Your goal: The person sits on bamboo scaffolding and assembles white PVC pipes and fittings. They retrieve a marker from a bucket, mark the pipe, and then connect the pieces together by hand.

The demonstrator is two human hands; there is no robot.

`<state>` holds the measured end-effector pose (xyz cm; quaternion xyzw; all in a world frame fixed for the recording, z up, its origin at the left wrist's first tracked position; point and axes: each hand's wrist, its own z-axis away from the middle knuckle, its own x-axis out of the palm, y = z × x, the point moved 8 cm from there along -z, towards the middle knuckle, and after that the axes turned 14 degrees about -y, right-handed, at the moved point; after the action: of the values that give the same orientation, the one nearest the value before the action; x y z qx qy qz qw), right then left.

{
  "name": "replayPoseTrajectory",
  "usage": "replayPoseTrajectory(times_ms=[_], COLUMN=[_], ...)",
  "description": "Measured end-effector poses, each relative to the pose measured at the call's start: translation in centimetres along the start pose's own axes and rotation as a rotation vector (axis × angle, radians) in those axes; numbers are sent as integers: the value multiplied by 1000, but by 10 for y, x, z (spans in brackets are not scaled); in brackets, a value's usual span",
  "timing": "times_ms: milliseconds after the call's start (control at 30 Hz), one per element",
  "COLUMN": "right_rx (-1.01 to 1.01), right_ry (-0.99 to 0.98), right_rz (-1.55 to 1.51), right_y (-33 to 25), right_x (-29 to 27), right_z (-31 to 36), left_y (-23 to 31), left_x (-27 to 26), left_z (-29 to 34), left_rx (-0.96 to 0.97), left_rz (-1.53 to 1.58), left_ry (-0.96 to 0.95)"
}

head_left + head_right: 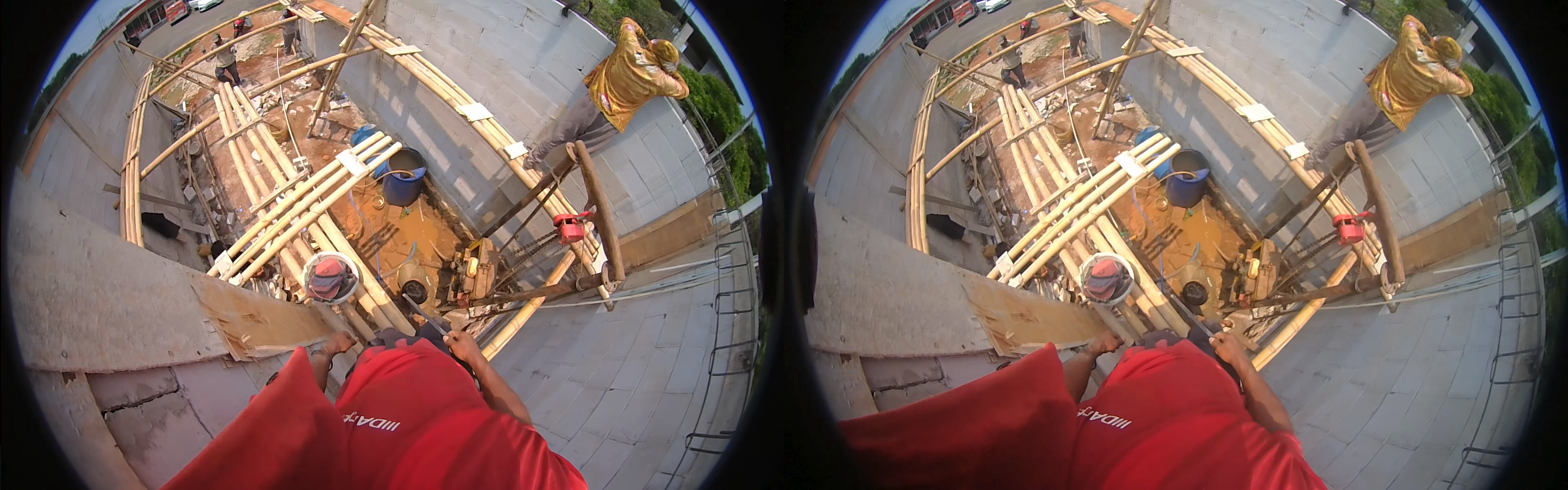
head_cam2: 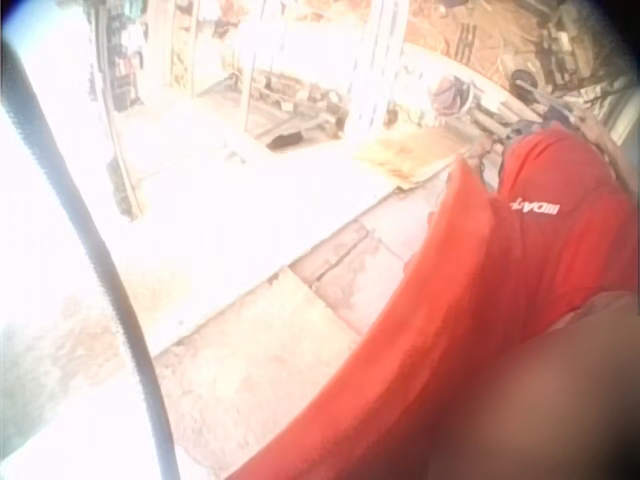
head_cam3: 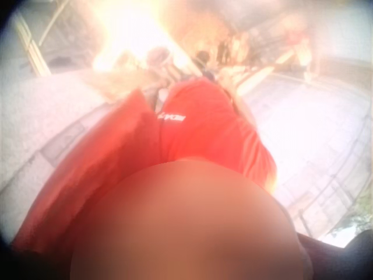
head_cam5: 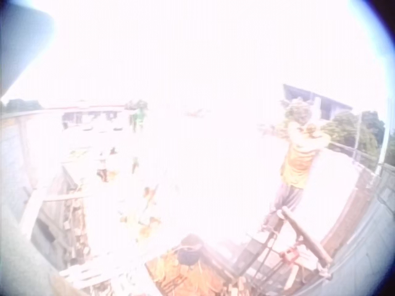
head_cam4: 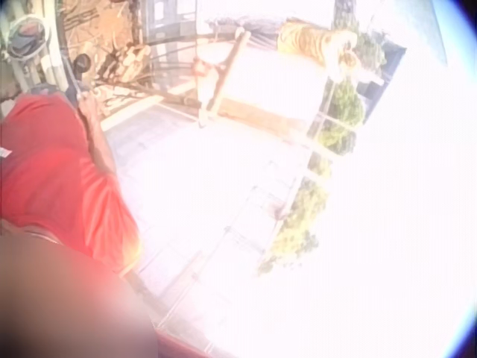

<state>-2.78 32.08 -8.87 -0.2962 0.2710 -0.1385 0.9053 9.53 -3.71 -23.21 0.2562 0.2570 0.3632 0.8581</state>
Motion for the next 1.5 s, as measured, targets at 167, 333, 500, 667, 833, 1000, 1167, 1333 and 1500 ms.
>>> replayPoseTrajectory(times_ms=[167, 333, 500, 667, 833, 1000, 1167, 1333, 1500], right_rx=[53, 162, 195, 104, 136, 90, 34, 60, 47], right_ry=[66, 1, -73, -70, -171, -117, -118, -154, -185], right_rz=[-162, -358, -213, -1, -65, -17, 4, -104, 19], right_y=[50, 98, 134, 177, 151, 185, 177, 162, 151], right_x=[9, 20, 27, 23, 7, -3, -8, 3, 5], right_z=[4, 5, 0, -19, -20, -53, -68, -58, -34], left_y=[5, 34, 67, 63, 38, 46, 60, 65, 64], left_x=[-4, -5, 18, 49, 76, 75, 60, 56, 57], left_z=[4, 14, 43, 53, 67, 68, 62, 56, 57], left_rx=[1, -15, -110, -52, -95, -212, -171, -113, -105], left_rz=[-128, -21, 142, 123, 58, 266, 220, 157, 145], left_ry=[57, 156, 120, 123, 162, 162, 214, 249, 228])
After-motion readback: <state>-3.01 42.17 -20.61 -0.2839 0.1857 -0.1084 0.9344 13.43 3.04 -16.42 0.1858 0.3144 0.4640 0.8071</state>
